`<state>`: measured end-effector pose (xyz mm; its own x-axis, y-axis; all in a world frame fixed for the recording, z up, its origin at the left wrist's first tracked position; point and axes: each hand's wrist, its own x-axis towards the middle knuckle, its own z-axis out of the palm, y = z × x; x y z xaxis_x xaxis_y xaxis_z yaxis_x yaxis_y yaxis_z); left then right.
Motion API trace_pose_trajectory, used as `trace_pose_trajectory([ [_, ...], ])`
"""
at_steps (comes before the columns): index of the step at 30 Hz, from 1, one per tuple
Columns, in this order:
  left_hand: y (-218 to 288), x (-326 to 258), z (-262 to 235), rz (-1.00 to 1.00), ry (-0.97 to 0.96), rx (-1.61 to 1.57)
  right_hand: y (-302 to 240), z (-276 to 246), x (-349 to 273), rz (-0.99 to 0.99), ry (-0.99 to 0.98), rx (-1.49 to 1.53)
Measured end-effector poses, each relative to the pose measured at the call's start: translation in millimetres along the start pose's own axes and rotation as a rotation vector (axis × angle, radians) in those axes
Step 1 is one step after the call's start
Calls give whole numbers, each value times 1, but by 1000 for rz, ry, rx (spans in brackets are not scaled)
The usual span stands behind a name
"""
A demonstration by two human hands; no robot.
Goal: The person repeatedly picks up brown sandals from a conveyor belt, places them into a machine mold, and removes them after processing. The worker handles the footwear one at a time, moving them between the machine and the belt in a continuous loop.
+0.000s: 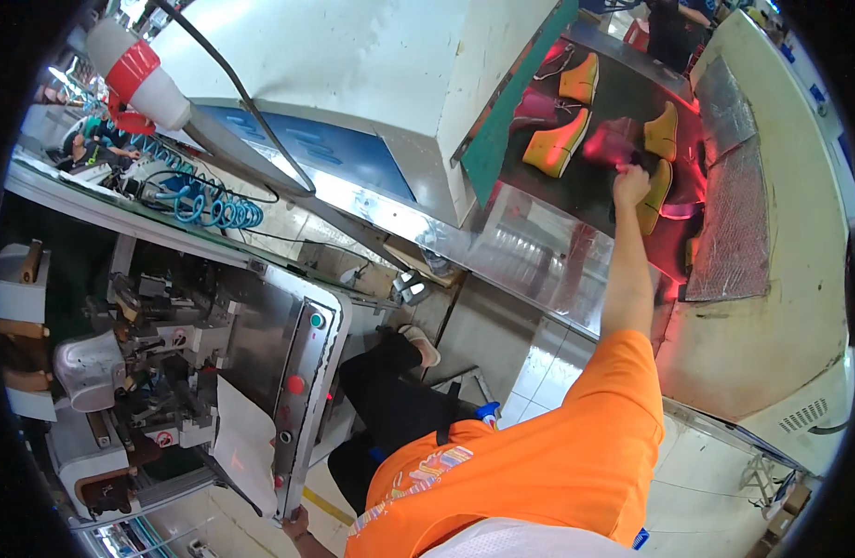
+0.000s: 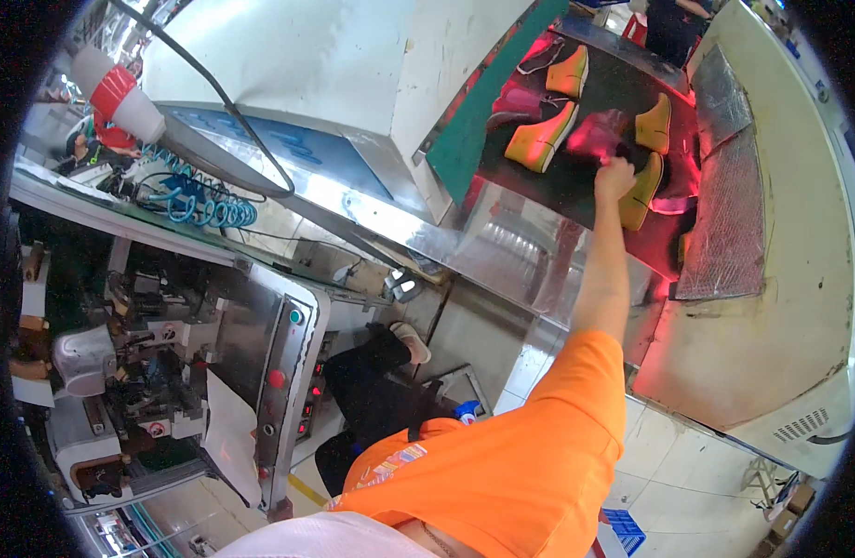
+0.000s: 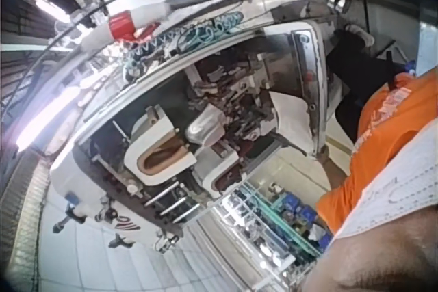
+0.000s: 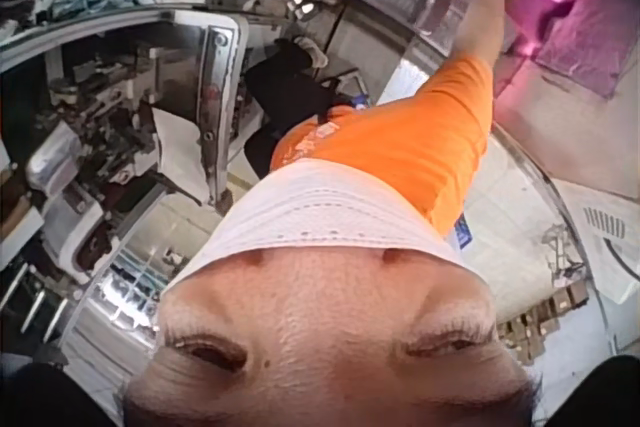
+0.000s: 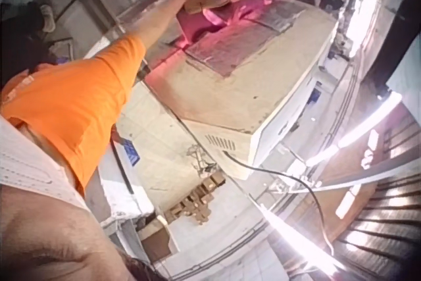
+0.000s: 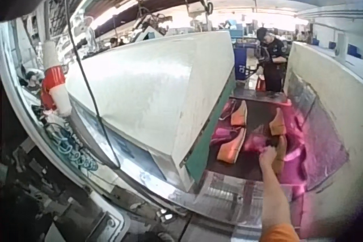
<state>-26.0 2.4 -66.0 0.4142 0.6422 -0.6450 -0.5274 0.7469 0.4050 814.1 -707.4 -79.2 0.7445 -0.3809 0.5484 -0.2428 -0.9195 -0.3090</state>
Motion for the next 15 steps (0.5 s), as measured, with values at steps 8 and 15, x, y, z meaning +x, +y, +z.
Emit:
trace_pose_trajectory([
  [8,25,17,-21,113,254,36,-60,-167,79,-234,-125,468],
  [15,-56,-38,23,-196,159,125,-187,-354,-1,-181,-673,995],
])
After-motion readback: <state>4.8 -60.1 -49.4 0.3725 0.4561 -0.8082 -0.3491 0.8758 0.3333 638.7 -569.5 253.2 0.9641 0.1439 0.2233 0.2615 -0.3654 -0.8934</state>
